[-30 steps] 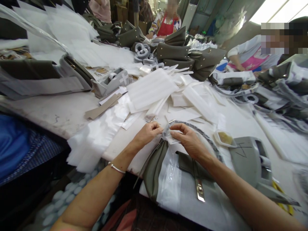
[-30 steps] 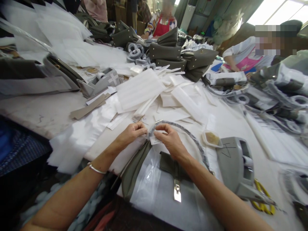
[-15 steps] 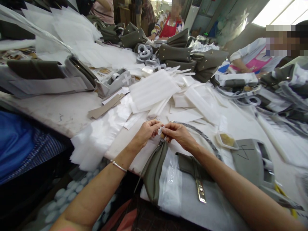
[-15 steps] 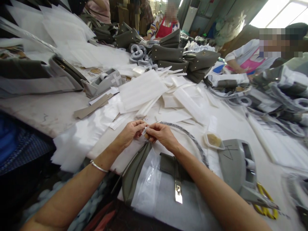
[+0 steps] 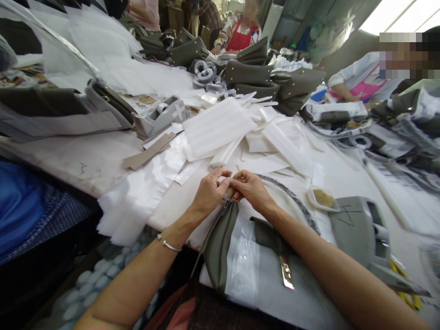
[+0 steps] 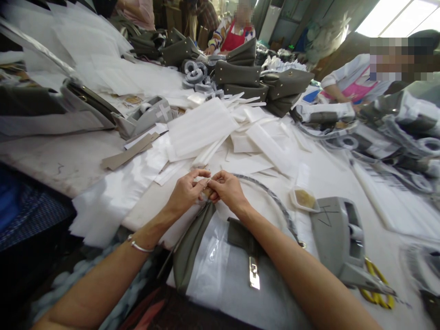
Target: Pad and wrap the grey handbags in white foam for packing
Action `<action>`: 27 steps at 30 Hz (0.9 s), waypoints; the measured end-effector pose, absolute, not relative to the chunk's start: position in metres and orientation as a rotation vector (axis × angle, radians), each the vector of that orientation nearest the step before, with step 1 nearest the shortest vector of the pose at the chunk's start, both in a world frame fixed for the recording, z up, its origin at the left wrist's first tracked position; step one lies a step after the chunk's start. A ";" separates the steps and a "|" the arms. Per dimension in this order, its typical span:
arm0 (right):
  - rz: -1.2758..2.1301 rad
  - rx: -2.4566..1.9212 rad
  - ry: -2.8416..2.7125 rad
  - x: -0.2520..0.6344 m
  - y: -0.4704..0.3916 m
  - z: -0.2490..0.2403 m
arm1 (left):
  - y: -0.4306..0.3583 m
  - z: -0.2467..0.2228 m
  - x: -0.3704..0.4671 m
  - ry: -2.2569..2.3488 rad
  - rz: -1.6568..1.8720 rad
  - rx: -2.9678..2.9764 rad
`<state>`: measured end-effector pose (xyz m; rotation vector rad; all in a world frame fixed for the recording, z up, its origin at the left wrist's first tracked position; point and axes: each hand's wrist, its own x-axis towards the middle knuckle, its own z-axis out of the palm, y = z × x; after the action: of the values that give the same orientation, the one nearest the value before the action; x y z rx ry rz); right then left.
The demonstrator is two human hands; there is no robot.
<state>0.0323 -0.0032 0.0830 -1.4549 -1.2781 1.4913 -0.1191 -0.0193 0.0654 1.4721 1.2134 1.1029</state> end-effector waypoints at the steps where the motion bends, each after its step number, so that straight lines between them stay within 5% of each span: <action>1: 1.498 -1.446 -1.254 0.033 -0.005 0.084 | -0.018 0.064 -0.120 1.221 1.027 1.391; 6: 1.497 -1.418 -1.262 0.035 -0.014 0.086 | -0.014 0.059 -0.123 1.122 0.769 1.257; 18: 1.365 -1.452 -1.593 0.043 -0.017 0.099 | -0.010 0.061 -0.127 1.303 1.207 1.511; 27: 1.288 -1.541 -1.696 0.038 -0.012 0.089 | -0.012 0.064 -0.124 1.332 1.041 1.665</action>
<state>0.0381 -0.0123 0.0886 -1.5409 -1.6958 1.2876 -0.1241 -0.0121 0.0637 1.6645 1.3316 1.0413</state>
